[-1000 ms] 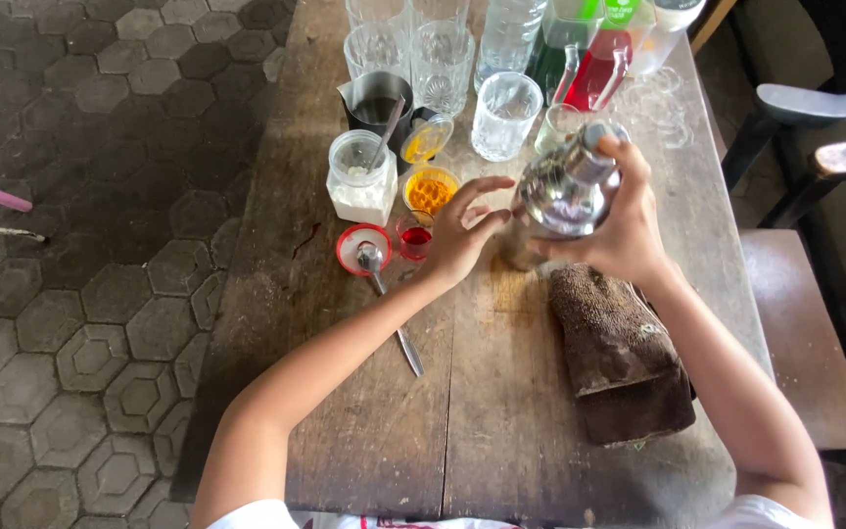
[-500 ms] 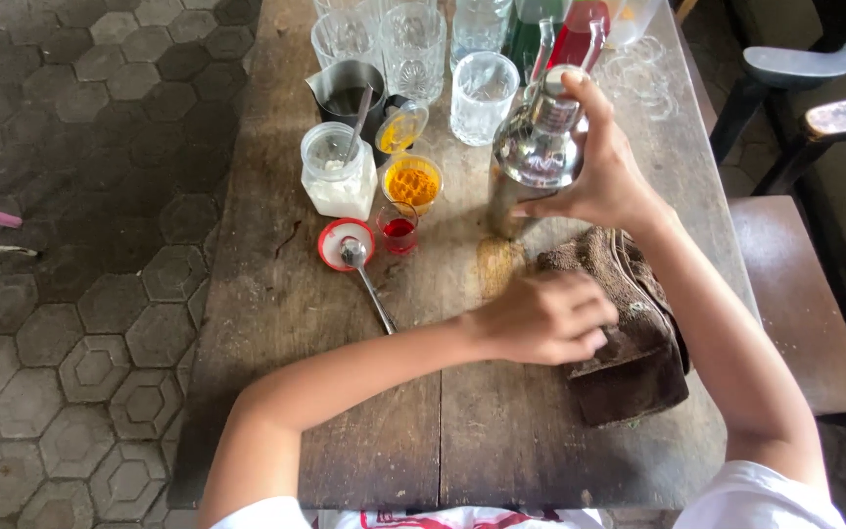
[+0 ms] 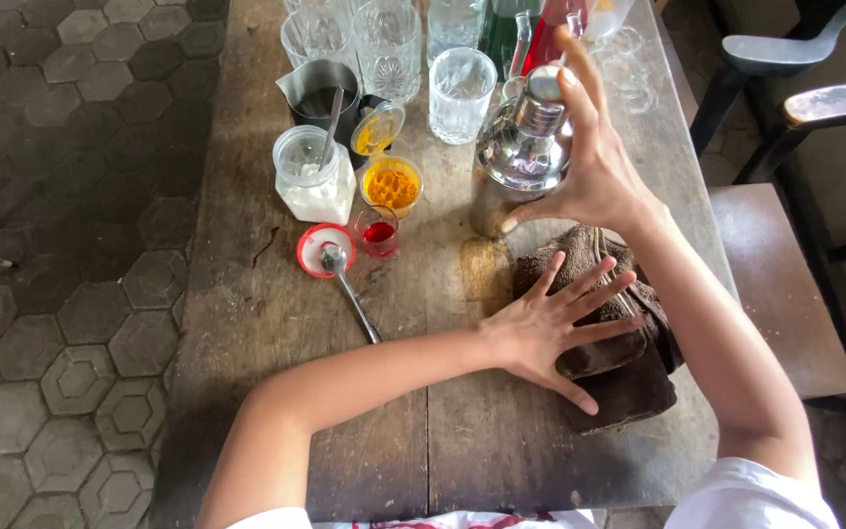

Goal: Shaking a cocktail shaker and pouring the contents into a glass to prepare a drink.

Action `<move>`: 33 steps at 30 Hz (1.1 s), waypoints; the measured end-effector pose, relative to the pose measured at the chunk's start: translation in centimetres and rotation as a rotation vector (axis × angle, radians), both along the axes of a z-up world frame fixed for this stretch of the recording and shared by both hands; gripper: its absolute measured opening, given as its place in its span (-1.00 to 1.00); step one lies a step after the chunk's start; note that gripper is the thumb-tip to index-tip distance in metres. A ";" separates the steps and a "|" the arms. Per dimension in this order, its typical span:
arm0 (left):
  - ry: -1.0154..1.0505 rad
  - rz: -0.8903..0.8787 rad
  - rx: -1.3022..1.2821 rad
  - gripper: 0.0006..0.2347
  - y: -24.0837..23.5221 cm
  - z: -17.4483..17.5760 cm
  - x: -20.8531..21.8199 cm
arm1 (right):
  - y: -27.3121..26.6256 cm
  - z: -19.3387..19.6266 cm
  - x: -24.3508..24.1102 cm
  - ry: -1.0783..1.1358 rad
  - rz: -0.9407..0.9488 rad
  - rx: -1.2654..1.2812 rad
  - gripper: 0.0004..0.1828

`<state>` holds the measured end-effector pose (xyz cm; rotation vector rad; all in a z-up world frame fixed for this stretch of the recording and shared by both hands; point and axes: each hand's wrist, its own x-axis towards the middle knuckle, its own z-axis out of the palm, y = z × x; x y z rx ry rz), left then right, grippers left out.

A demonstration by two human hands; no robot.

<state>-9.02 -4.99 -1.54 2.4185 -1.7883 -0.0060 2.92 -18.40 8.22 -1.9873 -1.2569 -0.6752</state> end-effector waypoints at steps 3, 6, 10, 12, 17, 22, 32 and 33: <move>0.052 -0.062 -0.175 -0.01 0.6 -0.9 -0.1 | -0.2 0.1 -0.8 -0.041 -0.125 -0.020 0.65; 0.205 -0.101 -0.048 -0.07 2.2 0.6 -0.8 | -0.1 1.4 -2.7 -0.031 -0.195 -0.015 0.26; 0.331 -0.148 -0.357 -0.29 4.8 4.9 -0.8 | 0.1 3.0 -3.6 0.148 -0.235 0.125 -0.09; 0.383 -0.103 -0.595 -0.42 5.8 6.8 0.1 | 0.7 3.1 -3.2 0.192 -0.208 0.201 -0.19; 0.239 0.579 -1.137 -0.05 6.9 3.6 5.1 | 2.8 3.9 -1.5 0.429 0.013 0.426 -0.34; 0.556 0.555 -1.036 0.07 6.8 2.8 8.9 | 3.9 4.2 -0.5 0.364 -0.025 0.349 -0.21; 0.701 0.466 -1.023 0.01 6.5 2.5 11.0 | 4.1 4.4 -0.1 0.470 -0.096 0.304 -0.62; 0.703 0.467 -1.023 0.01 6.5 2.4 11.0 | 4.3 4.6 -0.3 0.472 -0.097 0.305 -0.62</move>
